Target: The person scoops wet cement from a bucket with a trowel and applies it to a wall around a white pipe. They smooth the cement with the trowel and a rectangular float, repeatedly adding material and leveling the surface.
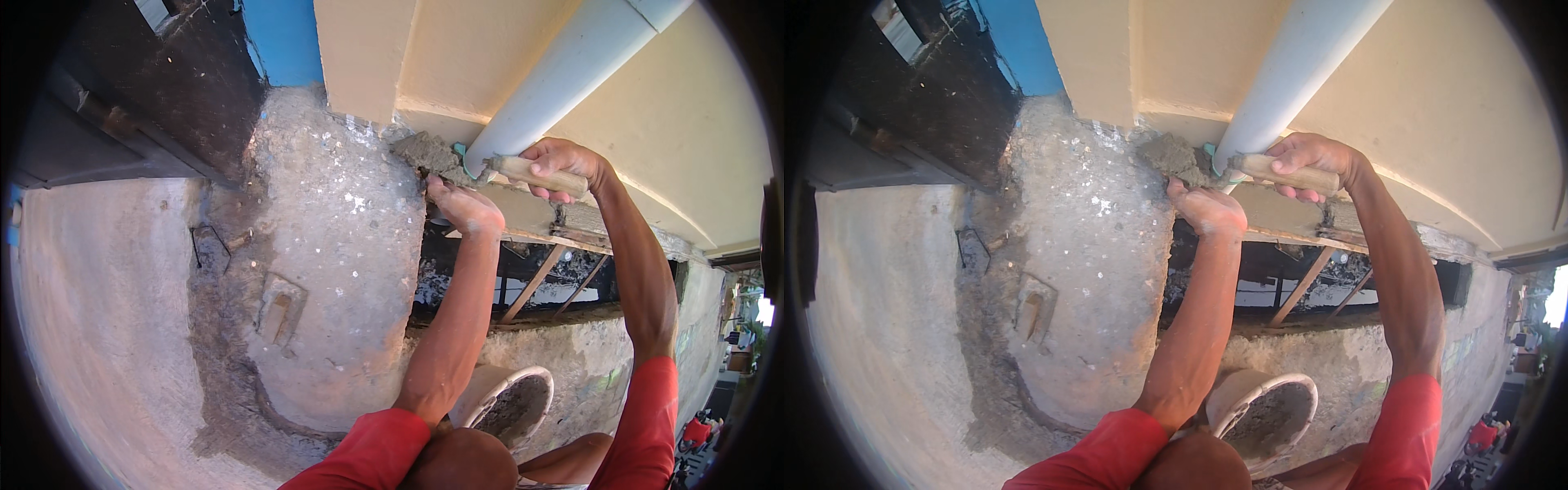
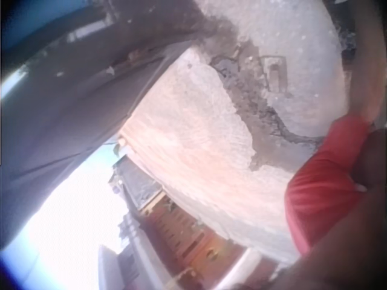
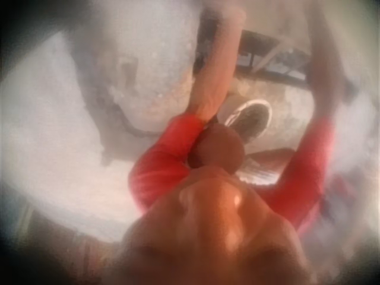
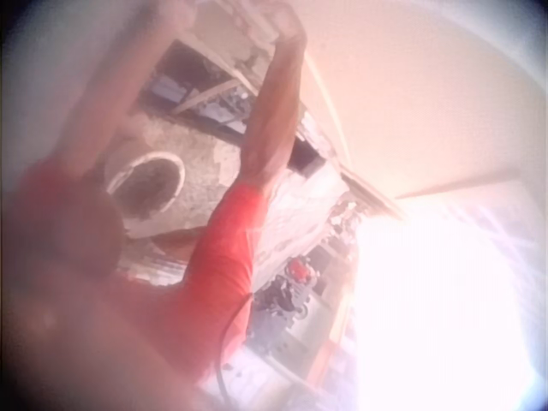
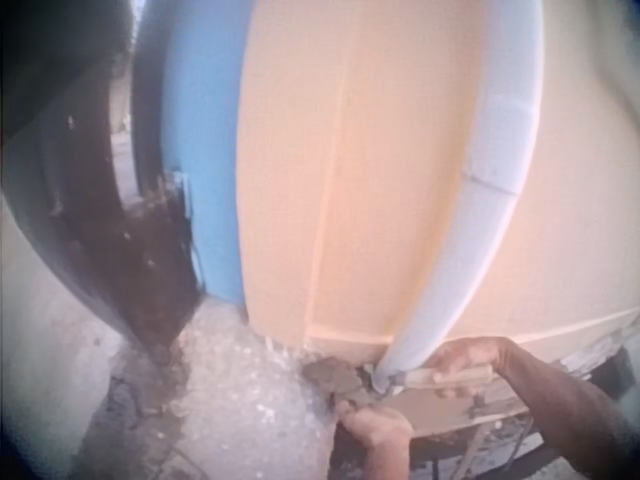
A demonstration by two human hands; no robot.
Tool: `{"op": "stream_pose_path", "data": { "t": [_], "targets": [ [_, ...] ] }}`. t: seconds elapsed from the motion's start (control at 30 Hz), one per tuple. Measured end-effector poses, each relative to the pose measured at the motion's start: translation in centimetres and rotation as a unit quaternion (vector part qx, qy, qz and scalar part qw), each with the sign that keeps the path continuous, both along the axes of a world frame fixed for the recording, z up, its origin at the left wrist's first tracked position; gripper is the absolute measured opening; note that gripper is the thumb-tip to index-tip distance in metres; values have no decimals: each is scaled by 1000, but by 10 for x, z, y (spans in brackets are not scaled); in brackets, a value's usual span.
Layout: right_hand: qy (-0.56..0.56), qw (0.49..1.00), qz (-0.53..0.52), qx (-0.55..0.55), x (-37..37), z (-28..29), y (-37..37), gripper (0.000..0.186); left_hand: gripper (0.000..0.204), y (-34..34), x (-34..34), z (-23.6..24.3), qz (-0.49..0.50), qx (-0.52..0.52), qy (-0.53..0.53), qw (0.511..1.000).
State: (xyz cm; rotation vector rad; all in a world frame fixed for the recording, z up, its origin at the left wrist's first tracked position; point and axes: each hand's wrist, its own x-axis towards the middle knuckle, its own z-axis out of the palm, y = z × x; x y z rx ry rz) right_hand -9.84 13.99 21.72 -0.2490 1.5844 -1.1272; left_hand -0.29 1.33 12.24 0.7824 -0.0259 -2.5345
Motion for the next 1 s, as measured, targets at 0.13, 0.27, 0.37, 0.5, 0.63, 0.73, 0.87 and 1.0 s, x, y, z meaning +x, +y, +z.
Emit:
{"op": "stream_pose_path", "data": {
  "t": [0.13, 0.27, 0.37, 0.5, 0.63, 0.73, 0.87, 1.0],
  "targets": [
    [63, 996, 13, 63, 11, 13, -9, 46, 65, 2, -1, -2, 24, 12, -8, 1000],
    [41, 996, 10, 80, 4, 21, -3, 45, 66, 2, 2, 2, -6, 12, 12, 1000],
    [37, 997, 19, 58, 3, 19, -6, 46, 67, -1, 0, -1, -4, 25, -2, 1000],
    [36, 998, -7, 47, 1, 21, -3, 42, 68, 0, 2, 2, -6, 17, 17, 1000],
    [55, 996, -15, 69, 4, 28, -6, 42, 70, -3, 0, -2, -1, 8, 52, 999],
    [79, 995, -16, 67, 7, 33, -6, 42, 71, 0, -2, -2, -2, 11, 30, 999],
    [110, 992, -28, 56, 17, 46, -1, 42, 75, 0, -6, 2, -27, 32, -12, 999],
    [134, 990, -13, 44, 43, 62, 8, 42, 78, -11, 2, 18, -55, 30, -13, 998]
  ]
}}
